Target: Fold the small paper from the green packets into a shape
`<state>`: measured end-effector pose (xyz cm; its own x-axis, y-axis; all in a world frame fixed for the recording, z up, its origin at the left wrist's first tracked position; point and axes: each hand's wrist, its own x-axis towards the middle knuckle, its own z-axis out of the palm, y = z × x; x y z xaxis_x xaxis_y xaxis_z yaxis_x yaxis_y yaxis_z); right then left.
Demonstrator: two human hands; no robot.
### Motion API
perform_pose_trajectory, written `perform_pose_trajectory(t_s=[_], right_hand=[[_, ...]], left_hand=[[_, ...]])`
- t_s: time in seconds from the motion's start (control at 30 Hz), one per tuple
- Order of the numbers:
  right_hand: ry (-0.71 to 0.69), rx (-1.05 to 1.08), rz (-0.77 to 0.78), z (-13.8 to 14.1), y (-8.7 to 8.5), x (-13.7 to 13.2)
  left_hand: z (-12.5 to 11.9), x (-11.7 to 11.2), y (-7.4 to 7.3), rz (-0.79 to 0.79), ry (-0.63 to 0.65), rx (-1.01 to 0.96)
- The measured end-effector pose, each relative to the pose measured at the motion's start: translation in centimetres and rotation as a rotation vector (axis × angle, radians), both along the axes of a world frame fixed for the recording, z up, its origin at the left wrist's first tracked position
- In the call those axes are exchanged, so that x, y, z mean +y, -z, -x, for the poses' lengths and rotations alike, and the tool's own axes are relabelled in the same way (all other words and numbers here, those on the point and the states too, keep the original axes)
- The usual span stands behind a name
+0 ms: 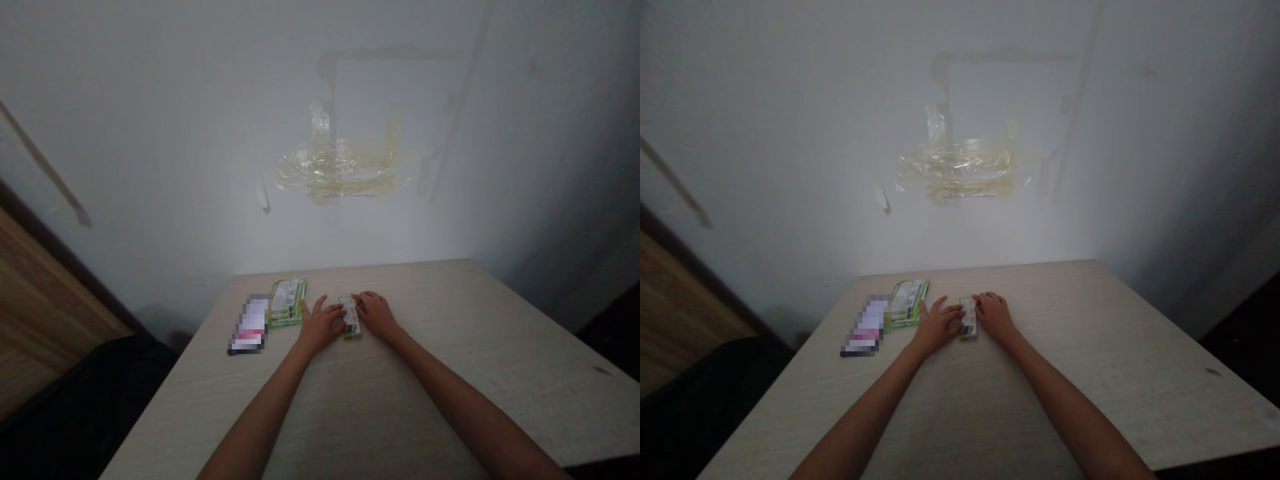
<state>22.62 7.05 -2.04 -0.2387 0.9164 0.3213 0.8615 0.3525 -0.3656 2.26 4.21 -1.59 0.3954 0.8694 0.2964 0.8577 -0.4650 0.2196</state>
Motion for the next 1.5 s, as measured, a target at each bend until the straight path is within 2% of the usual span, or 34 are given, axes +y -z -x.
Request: perform_pose_trajectory(t_s=[0.23, 0.5, 0.83, 1.03, 1.5], right_hand=[[-0.117, 0.188, -0.07, -1.1, 0.0, -0.5], [-0.25, 0.132, -0.107, -2.2, 0.1, -2.5], [-0.176, 0.014, -0.113, -1.9, -0.3, -2.9], [-0.116, -0.041, -0.095, -1.6, -0.7, -1.9], [-0.069, -0.068, -0.083, -0.8, -0.7, 0.5]], left_hand=[[-0.1, 0.1, 0.0, 0.003, -0.007, -0.001], [-0.2, 0.3, -0.1, 0.011, 0.005, -0.024], [-0.5, -0.1, -0.4, 0.004, -0.021, 0.013], [-0.4, -0.1, -0.3, 0.016, -0.034, 0.032], [-0.3, -0.1, -0.3, 0.022, -0.02, 0.028]])
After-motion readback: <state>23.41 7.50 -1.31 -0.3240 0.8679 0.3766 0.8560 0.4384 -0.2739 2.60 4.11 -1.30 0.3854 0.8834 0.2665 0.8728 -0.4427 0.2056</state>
